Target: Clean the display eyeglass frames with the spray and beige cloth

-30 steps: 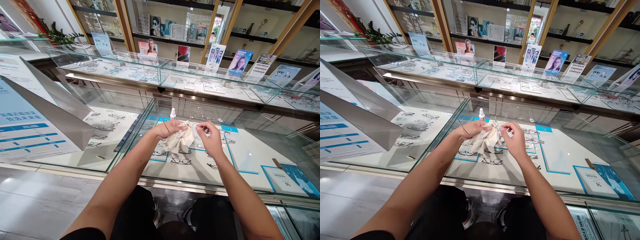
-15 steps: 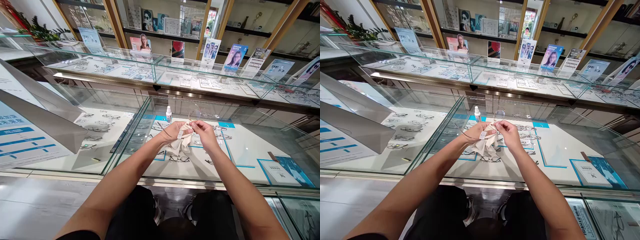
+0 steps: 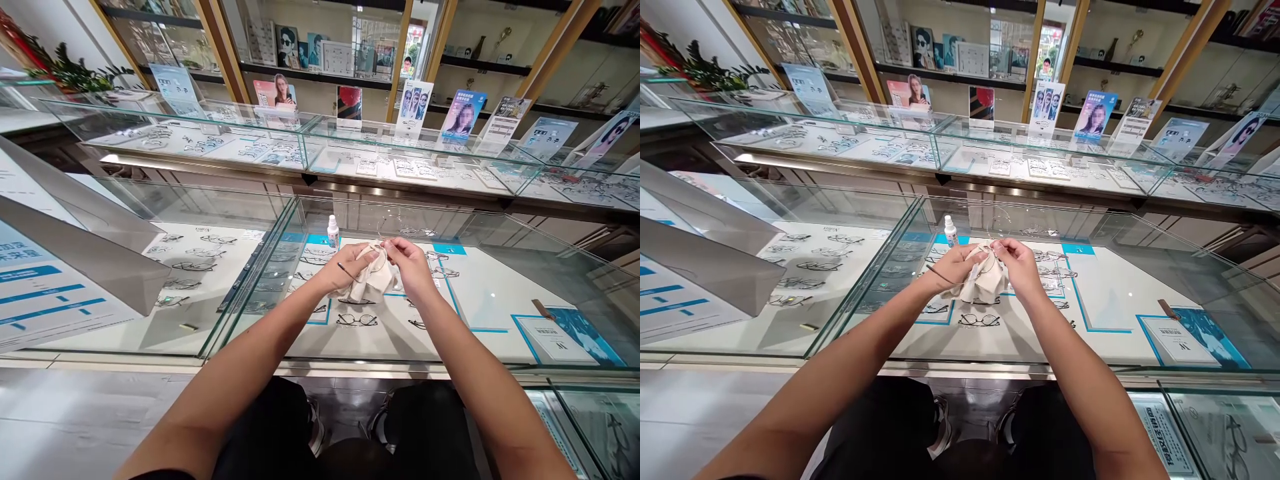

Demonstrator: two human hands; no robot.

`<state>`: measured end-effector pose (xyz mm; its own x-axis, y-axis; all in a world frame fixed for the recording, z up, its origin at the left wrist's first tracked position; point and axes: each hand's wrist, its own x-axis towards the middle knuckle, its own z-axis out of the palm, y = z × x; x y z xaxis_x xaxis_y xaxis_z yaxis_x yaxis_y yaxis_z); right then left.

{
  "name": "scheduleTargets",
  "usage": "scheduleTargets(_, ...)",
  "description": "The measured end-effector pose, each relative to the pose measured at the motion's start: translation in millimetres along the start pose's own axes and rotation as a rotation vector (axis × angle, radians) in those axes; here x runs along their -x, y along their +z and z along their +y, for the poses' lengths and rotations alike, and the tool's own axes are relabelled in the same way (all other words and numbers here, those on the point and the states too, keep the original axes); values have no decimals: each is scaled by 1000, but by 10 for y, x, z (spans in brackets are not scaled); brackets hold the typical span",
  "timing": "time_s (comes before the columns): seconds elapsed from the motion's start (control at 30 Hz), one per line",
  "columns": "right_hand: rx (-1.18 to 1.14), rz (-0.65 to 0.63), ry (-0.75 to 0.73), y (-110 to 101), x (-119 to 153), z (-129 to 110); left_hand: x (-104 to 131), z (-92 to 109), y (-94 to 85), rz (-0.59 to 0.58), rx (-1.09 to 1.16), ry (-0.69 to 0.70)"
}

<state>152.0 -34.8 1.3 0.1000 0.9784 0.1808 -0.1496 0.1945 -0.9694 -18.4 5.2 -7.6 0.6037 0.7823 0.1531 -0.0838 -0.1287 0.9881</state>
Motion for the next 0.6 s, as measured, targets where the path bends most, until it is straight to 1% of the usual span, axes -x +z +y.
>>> scheduleTargets(0.1,-1,41,-4,-16,-20,-9,-37,-48,8,52,83,31)
scheduleTargets(0.17,16,61,-41,-34,-31,-18,-46,-44,8,102,119,12)
scheduleTargets(0.23,14,103,-91,-80,-50,-31,-34,-3,-17,170,131,-29)
scheduleTargets(0.3,-21,166,-134,-153,-80,-52,-5,63,-67,249,81,-58)
scheduleTargets(0.37,-75,218,-158,-232,-111,-82,31,130,-125,292,-37,-45)
scheduleTargets(0.47,-121,233,-168,-305,-136,-123,81,189,-171,238,-326,39)
scheduleTargets(0.53,-123,223,-179,-312,-134,-136,102,194,-162,203,-533,94)
scheduleTargets(0.6,-124,217,-191,-300,-125,-139,112,186,-136,193,-678,107)
